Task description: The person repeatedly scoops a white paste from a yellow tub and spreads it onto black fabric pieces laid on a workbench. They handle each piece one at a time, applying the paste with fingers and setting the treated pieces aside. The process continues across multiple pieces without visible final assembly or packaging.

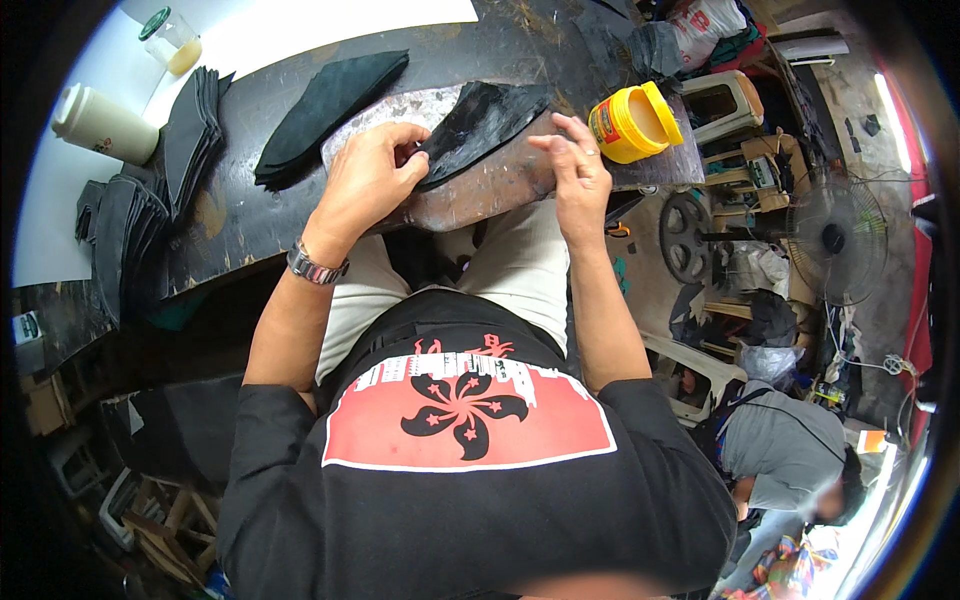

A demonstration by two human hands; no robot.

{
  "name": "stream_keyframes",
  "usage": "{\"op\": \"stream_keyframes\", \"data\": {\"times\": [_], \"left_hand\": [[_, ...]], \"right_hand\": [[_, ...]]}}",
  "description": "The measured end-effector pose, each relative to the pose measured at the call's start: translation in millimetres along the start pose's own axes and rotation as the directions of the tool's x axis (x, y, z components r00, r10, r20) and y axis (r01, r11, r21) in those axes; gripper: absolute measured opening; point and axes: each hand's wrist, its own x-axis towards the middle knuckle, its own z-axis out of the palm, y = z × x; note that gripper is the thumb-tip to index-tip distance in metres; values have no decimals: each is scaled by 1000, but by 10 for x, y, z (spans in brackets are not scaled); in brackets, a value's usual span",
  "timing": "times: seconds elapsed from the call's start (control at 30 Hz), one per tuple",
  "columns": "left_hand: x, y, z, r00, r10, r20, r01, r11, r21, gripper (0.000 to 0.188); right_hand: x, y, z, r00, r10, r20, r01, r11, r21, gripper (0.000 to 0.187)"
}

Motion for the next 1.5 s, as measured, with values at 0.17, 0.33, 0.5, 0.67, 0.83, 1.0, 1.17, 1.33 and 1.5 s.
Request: {"op": "stream_keyframes", "data": {"times": [0.17, 0.33, 0.5, 0.67, 0.83, 1.0, 1.17, 1.33, 1.5], "left_hand": [[144, 131, -190, 968, 24, 250, 145, 760, -634, 30], [475, 488, -446, 935, 180, 305, 179, 504, -845, 43], [1502, 731, -260, 949, 289, 122, -35, 485, -874, 46], [2442, 797, 456, 993, 115, -14, -63, 432, -900, 43], [2529, 686, 1246, 929, -268, 254, 345, 390, -854, 24], [2517, 581, 1556, 876, -247, 414, 482, 414, -772, 14], [2505, 627, 1640, 839, -216, 499, 544, 326, -773, 31], [2377, 805, 1341, 813, -181, 554, 467, 771, -433, 40], [1758, 632, 551, 917, 351, 190, -388, 895, 222, 38]], "right_hand": [[36, 47, -24, 980, 76, -183, -23, 961, 275, 32], [54, 263, 63, 961, -11, -277, 68, 978, 198, 44], [-19, 402, 134, 948, -190, -256, 194, 981, -12, 51], [-31, 436, 134, 949, -175, -264, 183, 983, 7, 50], [-51, 466, 126, 955, -148, -257, 158, 987, 18, 51], [-77, 467, 148, 943, -158, -294, 174, 984, 29, 53], [-93, 478, 139, 936, -150, -319, 189, 977, 96, 54], [-60, 424, 90, 951, -83, -299, 150, 967, 207, 52], [3, 63, -423, 961, -12, -277, 43, 993, 108, 20]]}}
